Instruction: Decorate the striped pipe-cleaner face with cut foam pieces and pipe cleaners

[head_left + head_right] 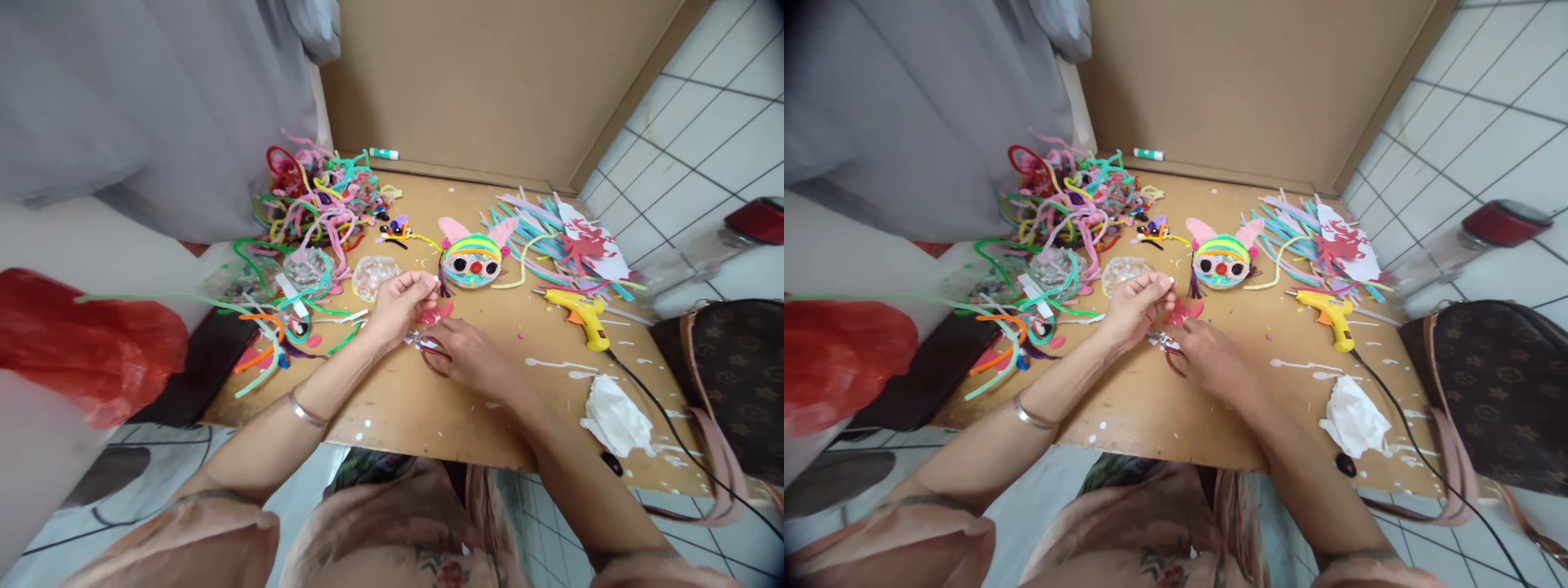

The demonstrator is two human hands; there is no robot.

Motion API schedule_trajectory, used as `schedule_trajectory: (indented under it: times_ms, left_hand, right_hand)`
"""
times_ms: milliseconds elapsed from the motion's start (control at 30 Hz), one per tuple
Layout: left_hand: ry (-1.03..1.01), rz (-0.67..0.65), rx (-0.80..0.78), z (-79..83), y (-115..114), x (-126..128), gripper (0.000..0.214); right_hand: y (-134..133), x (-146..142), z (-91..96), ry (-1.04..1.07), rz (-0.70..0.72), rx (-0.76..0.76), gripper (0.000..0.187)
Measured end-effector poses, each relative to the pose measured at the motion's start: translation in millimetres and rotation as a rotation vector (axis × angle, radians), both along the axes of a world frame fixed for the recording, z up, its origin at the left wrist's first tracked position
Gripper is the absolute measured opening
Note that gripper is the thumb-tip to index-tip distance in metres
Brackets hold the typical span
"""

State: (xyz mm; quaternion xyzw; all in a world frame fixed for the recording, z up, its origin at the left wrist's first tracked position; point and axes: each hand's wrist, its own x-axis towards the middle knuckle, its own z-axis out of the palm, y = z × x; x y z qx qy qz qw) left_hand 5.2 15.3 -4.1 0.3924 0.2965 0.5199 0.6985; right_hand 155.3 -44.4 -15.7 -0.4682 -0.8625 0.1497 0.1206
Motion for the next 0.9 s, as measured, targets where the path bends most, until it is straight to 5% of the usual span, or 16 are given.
schedule_trajectory:
  times_ms: [900]
  left_hand:
    - [0.005, 0.007, -0.051, 0.2, 0, 1, 0.029]
  right_hand:
    - [5, -4, -8.1, -0.023, -0.055, 0.011, 0.023]
